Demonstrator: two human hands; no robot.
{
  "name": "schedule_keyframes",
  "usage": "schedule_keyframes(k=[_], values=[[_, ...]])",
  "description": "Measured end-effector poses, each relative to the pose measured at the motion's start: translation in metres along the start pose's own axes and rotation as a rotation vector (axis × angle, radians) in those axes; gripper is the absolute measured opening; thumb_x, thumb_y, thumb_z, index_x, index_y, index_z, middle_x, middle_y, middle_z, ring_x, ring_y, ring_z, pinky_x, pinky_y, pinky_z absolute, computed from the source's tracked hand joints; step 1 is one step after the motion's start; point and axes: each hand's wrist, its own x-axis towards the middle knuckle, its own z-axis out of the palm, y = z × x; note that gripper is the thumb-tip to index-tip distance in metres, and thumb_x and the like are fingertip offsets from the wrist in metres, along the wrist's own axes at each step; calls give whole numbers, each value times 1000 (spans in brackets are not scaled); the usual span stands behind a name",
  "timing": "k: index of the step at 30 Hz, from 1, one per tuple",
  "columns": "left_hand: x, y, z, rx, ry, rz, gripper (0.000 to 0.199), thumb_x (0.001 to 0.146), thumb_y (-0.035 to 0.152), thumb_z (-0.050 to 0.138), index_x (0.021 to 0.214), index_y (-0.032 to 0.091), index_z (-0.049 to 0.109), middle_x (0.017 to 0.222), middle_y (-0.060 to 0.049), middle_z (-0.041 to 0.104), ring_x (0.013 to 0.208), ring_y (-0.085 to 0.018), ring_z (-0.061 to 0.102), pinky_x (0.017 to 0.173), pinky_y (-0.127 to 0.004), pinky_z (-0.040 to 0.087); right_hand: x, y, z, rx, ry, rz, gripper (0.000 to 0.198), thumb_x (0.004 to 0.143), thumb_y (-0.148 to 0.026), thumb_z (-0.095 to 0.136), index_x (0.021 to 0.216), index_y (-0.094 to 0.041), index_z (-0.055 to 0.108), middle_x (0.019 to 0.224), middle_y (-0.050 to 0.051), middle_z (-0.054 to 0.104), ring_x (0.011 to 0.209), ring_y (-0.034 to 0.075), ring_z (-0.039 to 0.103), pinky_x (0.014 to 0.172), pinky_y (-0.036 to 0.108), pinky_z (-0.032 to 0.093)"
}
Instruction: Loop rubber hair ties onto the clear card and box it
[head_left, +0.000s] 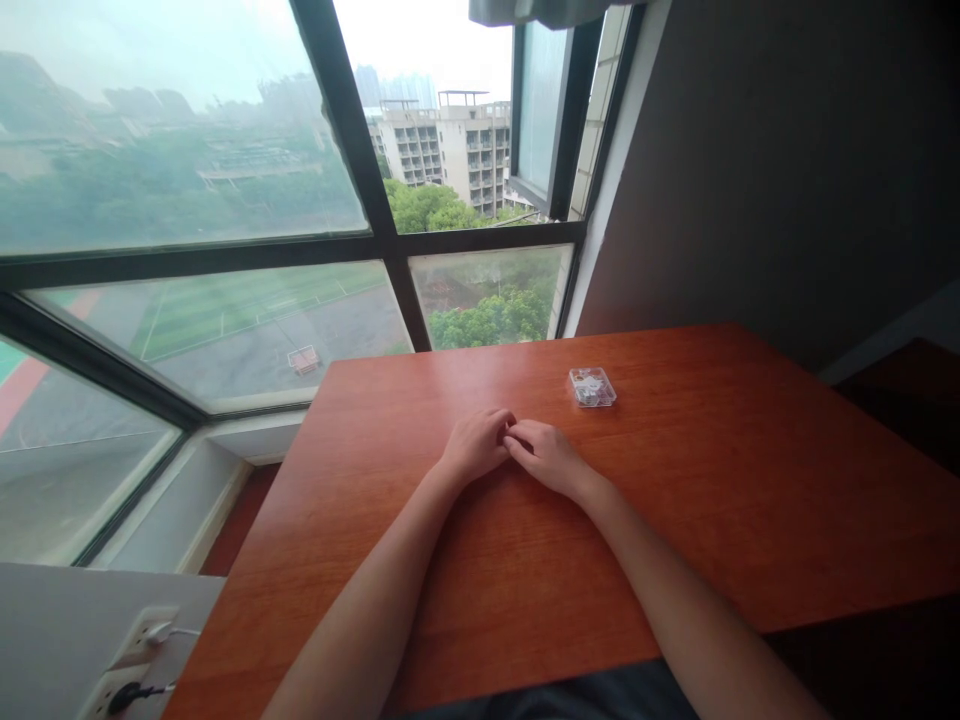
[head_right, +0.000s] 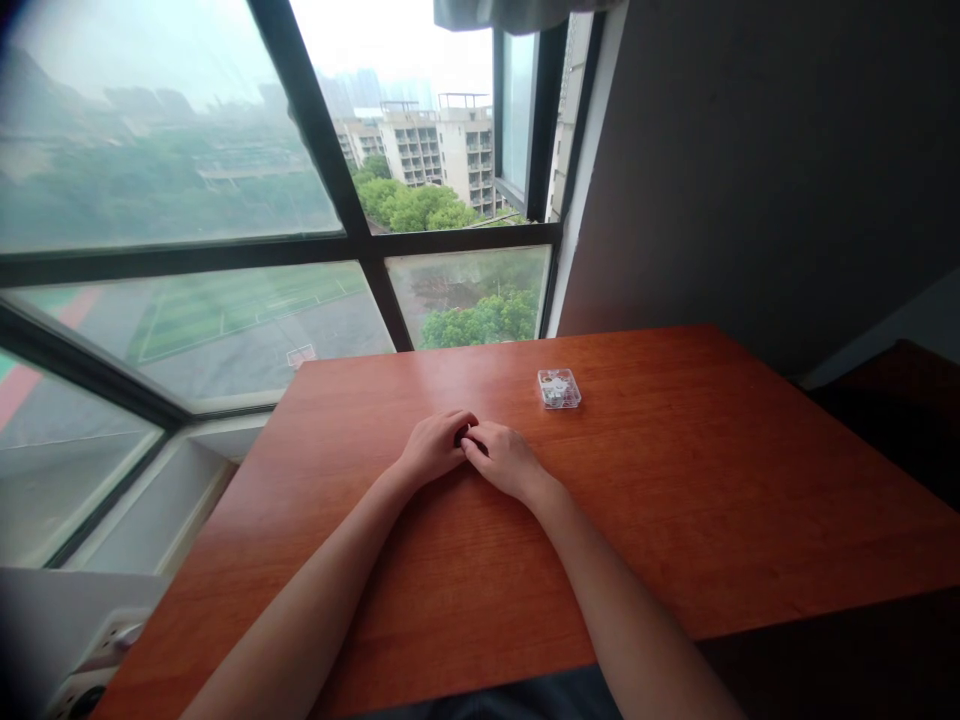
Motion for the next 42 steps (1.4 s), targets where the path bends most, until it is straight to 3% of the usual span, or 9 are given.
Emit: schedule_keyframes(k=[42], values=[[-1, 0, 0, 7, -1, -16, 24, 77, 24, 55, 100, 22, 61, 100, -3, 68, 87, -20, 62, 71, -27, 45, 1, -1, -1, 10, -4, -21, 16, 91, -21, 49, 84, -20, 63, 86, 3, 63, 77, 15, 56, 71, 26, 40]])
